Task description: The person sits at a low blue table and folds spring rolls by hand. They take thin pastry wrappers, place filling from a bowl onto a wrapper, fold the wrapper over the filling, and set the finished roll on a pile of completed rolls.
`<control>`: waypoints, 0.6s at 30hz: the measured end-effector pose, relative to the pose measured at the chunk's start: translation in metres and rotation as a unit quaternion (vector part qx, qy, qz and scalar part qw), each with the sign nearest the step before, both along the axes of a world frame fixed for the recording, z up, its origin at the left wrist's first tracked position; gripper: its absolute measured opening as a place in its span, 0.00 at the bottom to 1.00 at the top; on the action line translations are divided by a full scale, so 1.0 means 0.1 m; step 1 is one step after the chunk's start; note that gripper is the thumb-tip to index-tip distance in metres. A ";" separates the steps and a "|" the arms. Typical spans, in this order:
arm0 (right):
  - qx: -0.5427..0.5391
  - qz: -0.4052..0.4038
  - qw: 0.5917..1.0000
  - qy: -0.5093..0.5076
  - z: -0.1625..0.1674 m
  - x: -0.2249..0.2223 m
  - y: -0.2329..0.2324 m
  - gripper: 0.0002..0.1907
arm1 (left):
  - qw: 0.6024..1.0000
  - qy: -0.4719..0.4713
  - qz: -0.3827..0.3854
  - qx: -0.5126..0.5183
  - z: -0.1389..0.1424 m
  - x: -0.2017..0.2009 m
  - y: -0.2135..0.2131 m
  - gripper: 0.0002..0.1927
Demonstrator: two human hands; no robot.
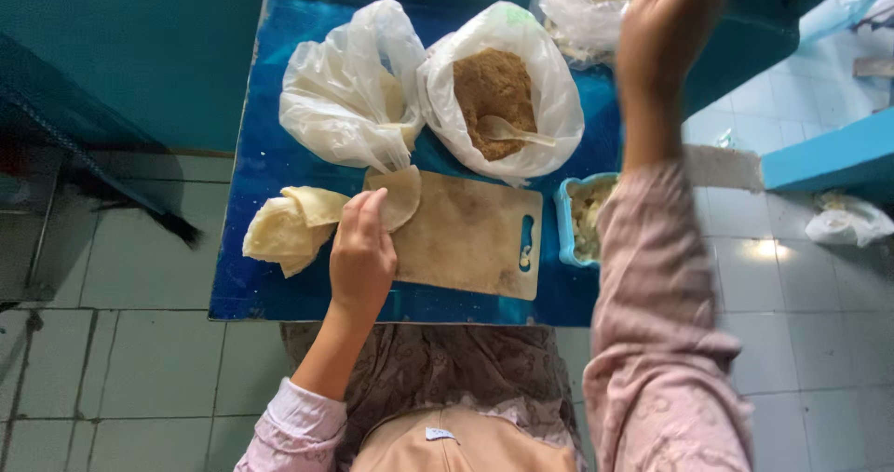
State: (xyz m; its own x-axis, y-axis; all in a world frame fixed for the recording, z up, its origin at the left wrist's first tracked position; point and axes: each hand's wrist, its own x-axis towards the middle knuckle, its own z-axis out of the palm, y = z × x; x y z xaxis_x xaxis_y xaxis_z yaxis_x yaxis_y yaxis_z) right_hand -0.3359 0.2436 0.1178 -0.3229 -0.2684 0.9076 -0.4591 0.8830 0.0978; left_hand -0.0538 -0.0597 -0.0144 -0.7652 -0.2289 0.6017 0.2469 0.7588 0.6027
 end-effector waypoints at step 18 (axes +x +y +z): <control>-0.321 0.358 0.657 -0.580 -0.99 2.13 -1.72 0.46 | 0.956 -0.020 -0.051 0.288 0.11 0.14 -0.01 0.12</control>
State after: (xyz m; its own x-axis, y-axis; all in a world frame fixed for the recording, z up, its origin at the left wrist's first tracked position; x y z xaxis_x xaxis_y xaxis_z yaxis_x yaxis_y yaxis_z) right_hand -0.1225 0.0719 0.0183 -0.8974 -0.4102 0.1625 -0.2163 0.0880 -0.9723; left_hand -0.0395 -0.0609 -0.0037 -0.8205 -0.4376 0.3678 0.2698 0.2707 0.9241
